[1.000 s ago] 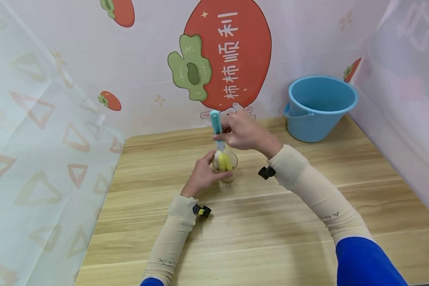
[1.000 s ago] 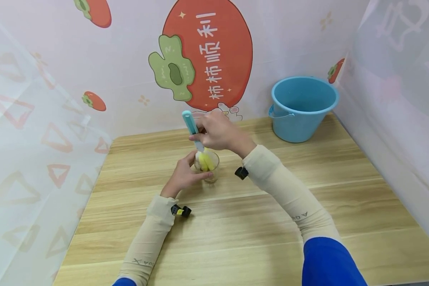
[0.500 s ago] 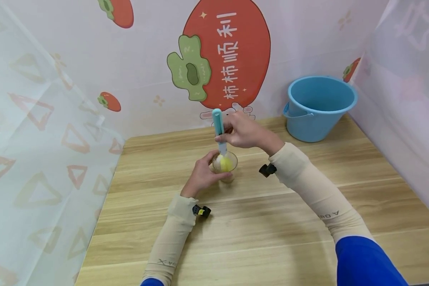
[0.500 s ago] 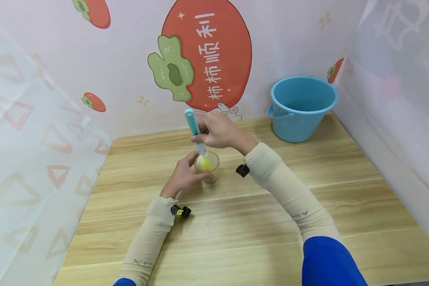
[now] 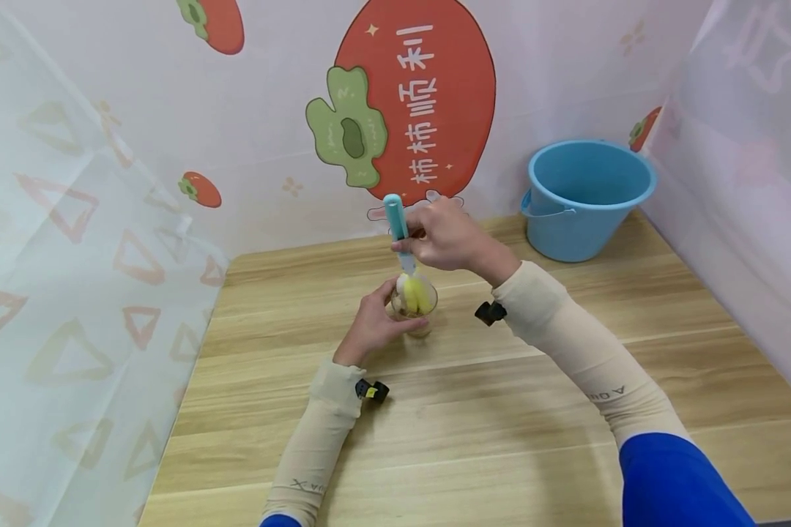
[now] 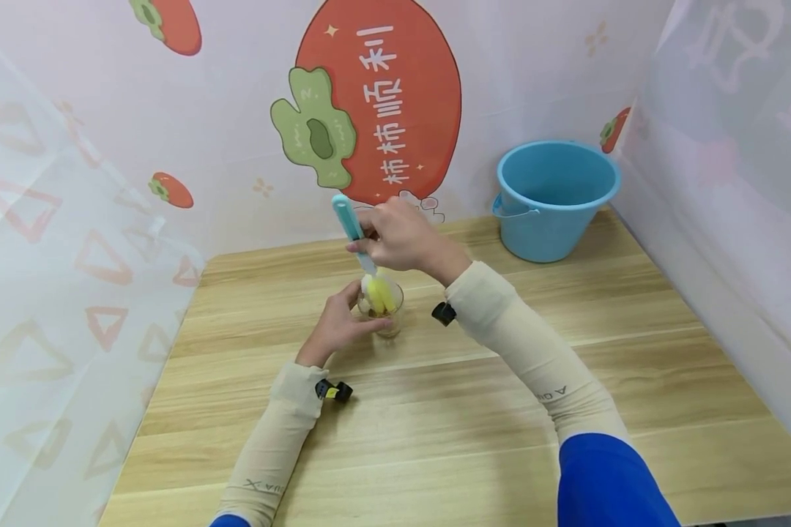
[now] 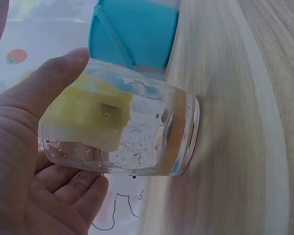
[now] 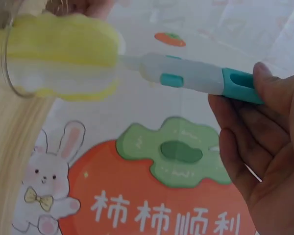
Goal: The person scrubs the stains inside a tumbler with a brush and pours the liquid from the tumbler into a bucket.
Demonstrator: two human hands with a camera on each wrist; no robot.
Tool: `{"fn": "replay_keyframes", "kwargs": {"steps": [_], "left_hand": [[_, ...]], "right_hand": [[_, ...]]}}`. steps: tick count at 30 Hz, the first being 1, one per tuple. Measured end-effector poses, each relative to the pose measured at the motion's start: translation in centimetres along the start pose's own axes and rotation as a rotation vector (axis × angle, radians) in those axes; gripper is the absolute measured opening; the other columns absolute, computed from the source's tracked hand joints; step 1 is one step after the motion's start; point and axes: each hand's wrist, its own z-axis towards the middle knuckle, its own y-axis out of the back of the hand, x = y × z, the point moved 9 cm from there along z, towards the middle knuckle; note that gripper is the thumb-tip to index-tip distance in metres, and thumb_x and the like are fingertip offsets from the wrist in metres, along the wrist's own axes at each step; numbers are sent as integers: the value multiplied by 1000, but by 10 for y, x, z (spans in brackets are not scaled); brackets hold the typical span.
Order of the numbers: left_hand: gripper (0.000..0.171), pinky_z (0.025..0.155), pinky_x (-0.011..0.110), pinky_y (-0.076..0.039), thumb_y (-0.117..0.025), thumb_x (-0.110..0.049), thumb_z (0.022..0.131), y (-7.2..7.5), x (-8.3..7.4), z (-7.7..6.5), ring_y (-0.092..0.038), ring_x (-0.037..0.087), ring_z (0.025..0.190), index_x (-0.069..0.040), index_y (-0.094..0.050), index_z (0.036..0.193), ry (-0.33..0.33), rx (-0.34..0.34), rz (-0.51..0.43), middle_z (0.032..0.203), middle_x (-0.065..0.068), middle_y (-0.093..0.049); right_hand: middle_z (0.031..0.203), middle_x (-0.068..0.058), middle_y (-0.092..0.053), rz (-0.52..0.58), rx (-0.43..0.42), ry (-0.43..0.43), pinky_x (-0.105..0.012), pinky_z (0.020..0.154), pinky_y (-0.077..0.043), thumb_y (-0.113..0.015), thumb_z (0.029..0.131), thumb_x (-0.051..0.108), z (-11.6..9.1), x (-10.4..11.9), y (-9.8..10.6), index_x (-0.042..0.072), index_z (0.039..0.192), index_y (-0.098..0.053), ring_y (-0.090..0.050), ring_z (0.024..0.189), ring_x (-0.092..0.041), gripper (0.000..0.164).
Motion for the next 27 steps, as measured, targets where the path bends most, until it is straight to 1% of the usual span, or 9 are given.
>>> {"fn": "replay_keyframes", "kwargs": {"steps": [3,5,9,13,15,19,20,23,27], "left_hand": [[78,121,53,-44,-93,-41,81,0,0,0,-59,19,138,-31,-54,148,-13,-2,7,132,-11,-69],[79,120,54,-45,-93,-42,81,0,0,0,-60,19,137,-32,-54,148,-22,-3,17,132,-11,-69],[81,121,54,-44,-93,-42,81,-1,-1,0,-57,18,141,-33,-52,150,-20,-2,28,136,-11,-66],[75,119,53,-45,-93,-43,81,0,-1,-1,-61,18,134,-30,-56,145,-24,-8,29,129,-9,-70],[75,118,54,-46,-93,-43,81,0,-2,-1,-63,19,131,-29,-56,145,-28,-5,23,128,-8,-71],[83,119,55,-45,-93,-43,81,0,-1,-1,-60,20,137,-31,-52,152,-21,4,15,134,-9,-68],[84,120,55,-45,-93,-44,81,0,-1,-1,-58,20,140,-31,-51,152,-18,4,13,136,-9,-67],[83,120,54,-45,-93,-46,80,1,0,-1,-58,19,139,-31,-52,151,-17,3,22,134,-10,-68],[81,117,54,-47,-92,-47,81,3,-1,-1,-62,19,133,-30,-53,150,-35,1,36,131,-7,-70]], "right_hand": [[79,0,-80,61,39,18,-33,70,-57,-81,94,18,0,2,-5,10,83,-80,-76,75,-14,14],[76,0,-79,66,46,12,-32,78,-54,-82,93,17,0,0,-5,9,80,-79,-76,75,-14,15],[74,-1,-77,-7,4,-13,-37,82,-41,-83,91,17,0,-2,1,10,77,-78,-73,74,-17,17],[78,0,-79,42,24,4,-36,79,-53,-82,93,19,2,3,0,11,81,-80,-76,77,-14,15],[76,2,-79,88,52,7,-37,88,-52,-82,93,18,1,5,-2,11,81,-80,-76,76,-12,14],[69,3,-76,50,45,-3,-37,86,-42,-83,92,17,1,3,2,12,78,-80,-70,66,-10,15],[67,3,-74,25,35,-1,-37,85,-39,-83,92,17,0,3,2,12,78,-80,-68,64,-11,15],[66,2,-73,-1,10,23,-31,68,-45,-82,93,19,-2,6,-2,11,79,-80,-64,60,-12,16],[71,-1,-77,56,36,48,-28,56,-48,-83,93,19,-9,7,-16,9,82,-82,-67,61,-11,14]]}}
